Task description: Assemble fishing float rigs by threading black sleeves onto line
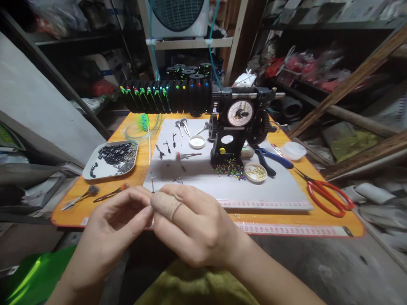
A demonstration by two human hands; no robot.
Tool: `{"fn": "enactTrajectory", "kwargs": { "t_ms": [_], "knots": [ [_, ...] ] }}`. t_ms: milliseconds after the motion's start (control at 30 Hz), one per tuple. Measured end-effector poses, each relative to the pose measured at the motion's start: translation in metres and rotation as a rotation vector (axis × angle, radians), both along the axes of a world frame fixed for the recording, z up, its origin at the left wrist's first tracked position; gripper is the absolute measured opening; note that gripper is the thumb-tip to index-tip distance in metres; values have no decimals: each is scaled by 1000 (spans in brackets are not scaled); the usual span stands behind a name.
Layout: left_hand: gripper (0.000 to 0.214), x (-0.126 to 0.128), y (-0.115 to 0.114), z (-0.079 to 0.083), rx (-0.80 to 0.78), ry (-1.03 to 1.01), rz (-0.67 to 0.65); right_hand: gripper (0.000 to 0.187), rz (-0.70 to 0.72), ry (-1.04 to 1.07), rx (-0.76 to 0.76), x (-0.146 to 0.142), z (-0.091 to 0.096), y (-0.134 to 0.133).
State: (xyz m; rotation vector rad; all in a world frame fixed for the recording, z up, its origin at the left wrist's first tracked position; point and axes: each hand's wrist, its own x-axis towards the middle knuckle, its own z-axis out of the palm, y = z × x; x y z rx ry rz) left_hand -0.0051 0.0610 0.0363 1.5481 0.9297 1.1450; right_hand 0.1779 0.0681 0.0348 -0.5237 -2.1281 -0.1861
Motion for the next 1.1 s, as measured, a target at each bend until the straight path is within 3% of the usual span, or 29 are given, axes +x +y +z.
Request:
{"fn": "enactTrajectory", "kwargs": {
  "t_ms": [67, 233, 367, 500, 633, 767, 933, 1100],
  "knots": [
    [16, 1, -1, -3, 138, 69, 82, 10, -31, 69, -110, -3, 2, 1],
    [28, 1, -1, -13, 734, 338, 271, 12, -44, 194, -426, -4, 4, -3],
    [23, -2, 3, -11, 909, 455, 244, 8, 0, 162, -509, 2, 6, -4],
    [21, -1, 4, -5, 728, 443, 192, 4, 11, 79, -402, 3, 9, -3],
    [21, 1, 3, -4, 272, 210, 152, 11, -27, -11, -286, -3, 10, -1],
    [9, -1, 4, -6, -161, -125, 22, 17, -28, 76, -264, -7, 3, 0],
    [10, -2, 5, -9, -262, -367, -63, 26, -52, 206, -247, -12, -4, -7],
    [6, 3, -2, -9, -251, -321, 64, 20, -51, 389, -424, -19, 1, -15]
  ]
}}
